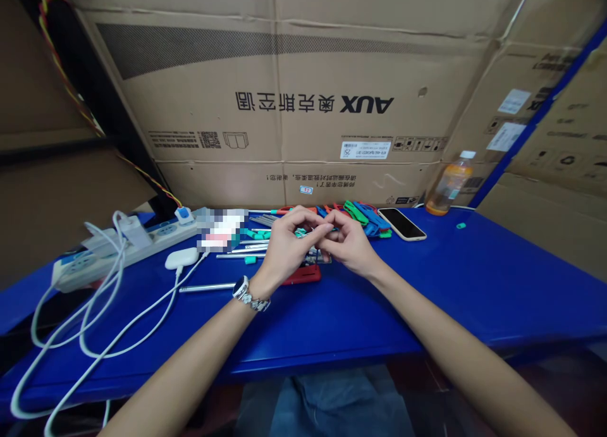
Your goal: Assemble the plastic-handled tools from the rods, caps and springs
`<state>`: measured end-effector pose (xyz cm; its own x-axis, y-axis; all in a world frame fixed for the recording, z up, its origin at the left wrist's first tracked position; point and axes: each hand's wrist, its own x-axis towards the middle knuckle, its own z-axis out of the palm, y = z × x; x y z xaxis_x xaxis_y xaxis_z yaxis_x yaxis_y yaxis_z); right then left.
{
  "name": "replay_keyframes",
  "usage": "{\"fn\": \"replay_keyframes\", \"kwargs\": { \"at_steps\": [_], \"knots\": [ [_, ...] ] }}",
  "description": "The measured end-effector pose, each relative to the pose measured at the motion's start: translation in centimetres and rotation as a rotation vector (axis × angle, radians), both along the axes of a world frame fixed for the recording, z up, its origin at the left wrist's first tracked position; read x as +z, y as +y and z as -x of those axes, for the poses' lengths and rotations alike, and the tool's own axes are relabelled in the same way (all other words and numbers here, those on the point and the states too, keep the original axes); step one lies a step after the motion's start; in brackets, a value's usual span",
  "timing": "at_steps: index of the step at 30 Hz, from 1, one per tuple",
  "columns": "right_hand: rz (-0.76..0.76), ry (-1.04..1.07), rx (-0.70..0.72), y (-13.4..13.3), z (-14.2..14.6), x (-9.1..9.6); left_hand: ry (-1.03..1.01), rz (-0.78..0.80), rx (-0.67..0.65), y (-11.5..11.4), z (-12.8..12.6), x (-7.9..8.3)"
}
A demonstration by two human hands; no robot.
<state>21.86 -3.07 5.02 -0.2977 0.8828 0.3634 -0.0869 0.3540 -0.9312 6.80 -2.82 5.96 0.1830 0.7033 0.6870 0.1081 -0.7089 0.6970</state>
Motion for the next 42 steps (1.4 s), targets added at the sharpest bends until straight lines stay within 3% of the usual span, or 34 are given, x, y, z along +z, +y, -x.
{"fn": "replay_keyframes", "kwargs": {
  "at_steps": [8,12,13,16,19,25,31,42],
  "knots": [
    [-0.091,-0.065,0.099,-0.2,-1.1,0.1,0.141,-0.091,-0.008,-0.5,0.8,0.1],
    [-0.063,-0.045,-0.015,-0.1,-0.9,-0.4,0.193,-0.187,0.129,-0.6,2.5,-0.1],
    [-0.064,-0.036,-0.044,-0.1,-0.8,-0.5,0.249,-0.167,0.137,-0.6,3.1,-0.4],
    [-0.066,-0.017,-0.089,-0.2,-0.1,-0.7,0.627,-0.063,-0.012,-0.7,4.8,-2.0],
    [-0.056,0.006,-0.106,-0.2,0.5,-0.8,0.787,0.022,-0.057,-1.0,5.3,-3.7],
    [0.003,0.040,-0.117,-0.1,0.8,-0.8,0.765,0.104,-0.104,-1.1,4.7,-4.5],
    [-0.028,0.017,-0.003,-0.5,0.3,-0.3,0.734,0.097,-0.135,-0.7,4.9,-4.8],
    [0.079,0.125,-0.140,0.3,0.7,0.4,0.718,0.090,-0.133,-0.8,4.8,-4.7]
  ]
}}
